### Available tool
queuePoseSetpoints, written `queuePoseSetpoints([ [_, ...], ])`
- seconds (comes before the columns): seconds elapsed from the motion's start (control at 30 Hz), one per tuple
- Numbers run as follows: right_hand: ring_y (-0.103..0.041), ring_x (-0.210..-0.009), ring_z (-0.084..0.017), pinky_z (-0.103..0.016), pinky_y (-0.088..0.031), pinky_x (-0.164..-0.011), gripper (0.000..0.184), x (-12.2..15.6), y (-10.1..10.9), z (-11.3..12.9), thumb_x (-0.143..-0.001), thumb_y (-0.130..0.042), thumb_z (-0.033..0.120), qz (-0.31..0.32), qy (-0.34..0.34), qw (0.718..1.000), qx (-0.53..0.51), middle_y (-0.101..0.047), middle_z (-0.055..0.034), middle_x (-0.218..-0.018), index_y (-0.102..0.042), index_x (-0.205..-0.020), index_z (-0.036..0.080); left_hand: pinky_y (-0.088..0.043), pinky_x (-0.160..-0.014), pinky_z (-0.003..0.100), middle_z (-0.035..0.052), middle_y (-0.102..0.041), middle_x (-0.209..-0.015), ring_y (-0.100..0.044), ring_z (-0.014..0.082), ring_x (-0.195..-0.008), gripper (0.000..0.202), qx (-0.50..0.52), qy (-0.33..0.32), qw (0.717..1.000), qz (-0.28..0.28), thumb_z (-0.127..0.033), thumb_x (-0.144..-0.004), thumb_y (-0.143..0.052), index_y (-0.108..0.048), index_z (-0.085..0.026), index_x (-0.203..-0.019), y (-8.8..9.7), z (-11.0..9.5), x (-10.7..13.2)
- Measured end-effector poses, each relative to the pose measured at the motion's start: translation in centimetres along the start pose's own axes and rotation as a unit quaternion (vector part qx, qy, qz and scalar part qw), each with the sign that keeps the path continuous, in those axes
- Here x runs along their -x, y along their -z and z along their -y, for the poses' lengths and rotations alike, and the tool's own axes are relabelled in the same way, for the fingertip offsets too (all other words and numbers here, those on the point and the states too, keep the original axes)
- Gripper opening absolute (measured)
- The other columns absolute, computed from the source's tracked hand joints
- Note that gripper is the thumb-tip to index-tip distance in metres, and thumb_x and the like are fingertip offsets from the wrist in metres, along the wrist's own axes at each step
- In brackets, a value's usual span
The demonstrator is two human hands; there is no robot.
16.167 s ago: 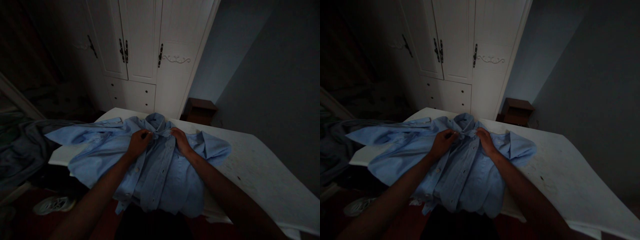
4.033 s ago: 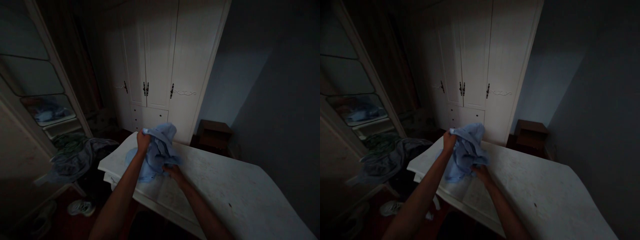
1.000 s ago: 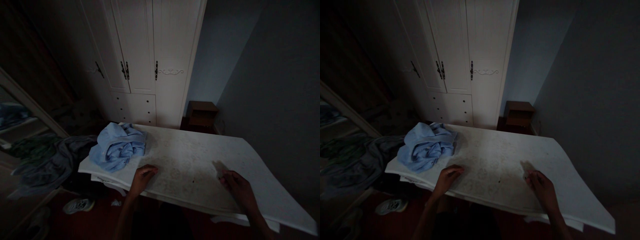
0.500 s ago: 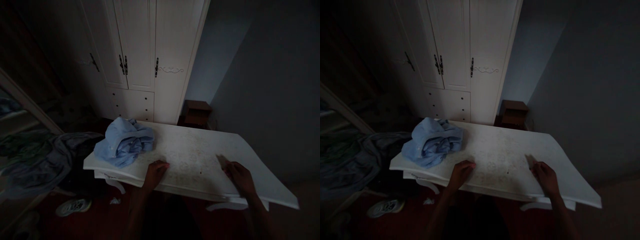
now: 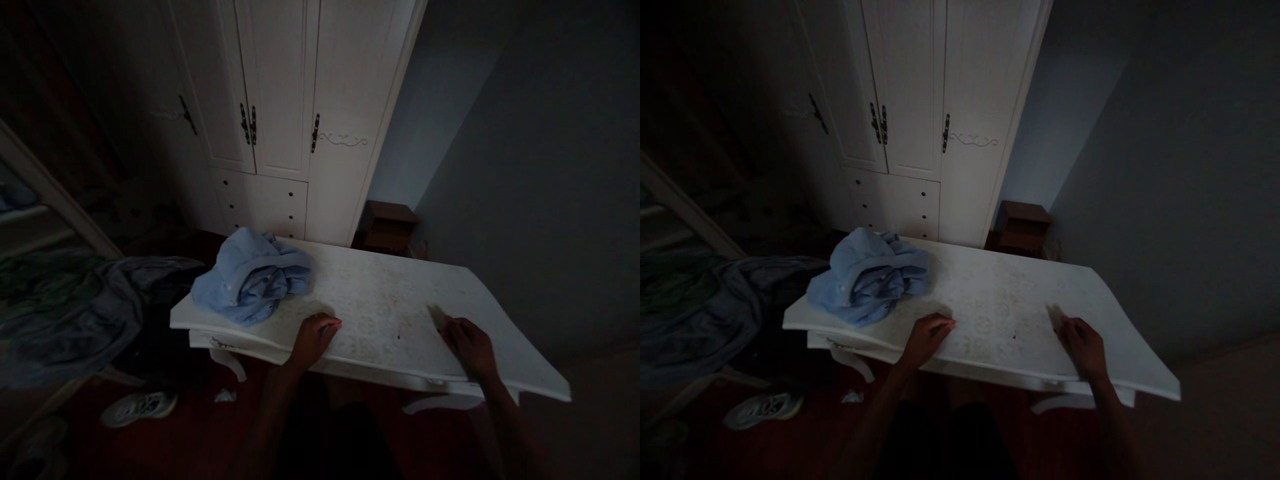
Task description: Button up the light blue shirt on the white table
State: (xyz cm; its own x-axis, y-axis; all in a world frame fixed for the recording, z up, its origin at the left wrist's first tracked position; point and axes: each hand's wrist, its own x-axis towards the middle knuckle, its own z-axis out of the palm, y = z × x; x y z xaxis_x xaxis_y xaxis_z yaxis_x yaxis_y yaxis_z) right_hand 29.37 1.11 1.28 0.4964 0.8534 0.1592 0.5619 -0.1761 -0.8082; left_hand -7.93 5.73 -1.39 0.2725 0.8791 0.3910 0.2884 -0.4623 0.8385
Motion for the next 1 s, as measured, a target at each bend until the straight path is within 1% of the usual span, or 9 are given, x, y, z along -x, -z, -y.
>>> queuePoseSetpoints([
  [0.23,-0.056,-0.051,-0.018,-0.027,-0.042,-0.046,0.051,-0.3,0.1,-0.8,-0.069,-0.062,0.07,0.027,-0.013,0.998,-0.051,-0.066,-0.0076,-0.061,-0.064,-0.067,0.018,-0.052,-0.08,0.029,0.0035,-0.075,-0.088,-0.069,0.017,-0.084,0.016,-0.03,-0.01,0.999,-0.026,-0.025,-0.088,-0.059,-0.075,-0.022,-0.09,-0.4,0.1,0.3],
  [0.37,-0.054,-0.049,-0.016,-0.027,-0.041,-0.044,0.049,-1.5,-0.4,-0.4,-0.065,-0.07,0.066,0.082,-0.055,0.985,-0.143,-0.066,-0.008,-0.063,-0.064,-0.069,0.017,-0.053,-0.075,0.027,0.004,-0.074,-0.083,-0.069,0.0161,-0.079,0.015,-0.022,-0.038,0.996,-0.081,-0.025,-0.088,-0.06,-0.075,-0.021,-0.087,-0.3,-0.3,0.8],
  [0.47,-0.058,-0.053,-0.016,-0.028,-0.046,-0.048,0.048,-2.1,-2.0,1.2,-0.059,-0.077,0.061,0.137,-0.052,0.971,-0.191,-0.068,-0.0083,-0.065,-0.065,-0.072,0.016,-0.053,-0.071,0.026,0.0033,-0.073,-0.08,-0.068,0.015,-0.075,0.015,-0.006,-0.039,0.989,-0.143,-0.028,-0.088,-0.061,-0.074,-0.021,-0.084,1.1,-0.8,1.8],
  [0.57,-0.06,-0.057,-0.017,-0.029,-0.049,-0.054,0.047,-2.0,-4.8,3.6,-0.061,-0.076,0.061,0.221,-0.013,0.955,-0.199,-0.069,-0.0084,-0.068,-0.067,-0.074,0.016,-0.053,-0.07,0.027,0.0028,-0.073,-0.08,-0.067,0.0158,-0.074,0.015,-0.043,-0.008,0.965,-0.26,-0.031,-0.086,-0.062,-0.073,-0.021,-0.084,4.0,-1.1,3.1],
  [0.67,-0.061,-0.058,-0.017,-0.029,-0.049,-0.054,0.046,-1.0,-8.3,6.6,-0.062,-0.076,0.059,0.317,0.039,0.926,-0.204,-0.07,-0.008,-0.073,-0.066,-0.078,0.017,-0.053,-0.076,0.03,0.0036,-0.072,-0.084,-0.066,0.0175,-0.08,0.02,-0.089,0.041,0.912,-0.398,-0.036,-0.085,-0.061,-0.072,-0.02,-0.086,7.9,-0.9,4.1],
  [0.7,-0.061,-0.058,-0.016,-0.029,-0.049,-0.054,0.044,-0.7,-9.5,7.7,-0.064,-0.075,0.058,0.342,0.057,0.913,-0.214,-0.07,-0.0075,-0.075,-0.065,-0.082,0.018,-0.052,-0.078,0.031,0.0038,-0.071,-0.086,-0.066,0.0177,-0.081,0.023,-0.101,0.053,0.895,-0.432,-0.039,-0.085,-0.06,-0.071,-0.019,-0.088,9.3,-0.7,4.2],
  [0.77,-0.063,-0.062,-0.016,-0.028,-0.049,-0.054,0.04,0.0,-12.1,10.0,-0.069,-0.073,0.052,0.381,0.093,0.886,-0.246,-0.07,-0.0063,-0.083,-0.063,-0.09,0.019,-0.052,-0.077,0.031,0.0049,-0.069,-0.092,-0.064,0.0184,-0.085,0.029,-0.127,0.068,0.872,-0.467,-0.045,-0.084,-0.06,-0.068,-0.018,-0.094,11.8,-0.1,4.3],
  [0.87,-0.066,-0.066,-0.015,-0.024,-0.049,-0.051,0.043,0.8,-16.0,13.3,-0.07,-0.073,0.043,0.437,0.112,0.854,-0.261,-0.068,-0.0044,-0.094,-0.058,-0.104,0.022,-0.052,-0.077,0.034,0.0096,-0.063,-0.111,-0.061,0.0237,-0.1,0.048,-0.196,0.08,0.866,-0.452,-0.052,-0.077,-0.066,-0.062,-0.018,-0.112,14.4,1.1,3.8],
  [1.0,-0.066,-0.064,-0.014,-0.021,-0.047,-0.045,0.052,1.3,-20.7,17.2,-0.072,-0.073,0.037,0.444,0.067,0.865,-0.226,-0.067,-0.0057,-0.1,-0.051,-0.117,0.024,-0.047,-0.092,0.045,0.0168,-0.057,-0.121,-0.055,0.0315,-0.113,0.07,-0.269,0.103,0.878,-0.384,-0.053,-0.07,-0.071,-0.053,-0.014,-0.125,15.5,2.5,3.0],
])
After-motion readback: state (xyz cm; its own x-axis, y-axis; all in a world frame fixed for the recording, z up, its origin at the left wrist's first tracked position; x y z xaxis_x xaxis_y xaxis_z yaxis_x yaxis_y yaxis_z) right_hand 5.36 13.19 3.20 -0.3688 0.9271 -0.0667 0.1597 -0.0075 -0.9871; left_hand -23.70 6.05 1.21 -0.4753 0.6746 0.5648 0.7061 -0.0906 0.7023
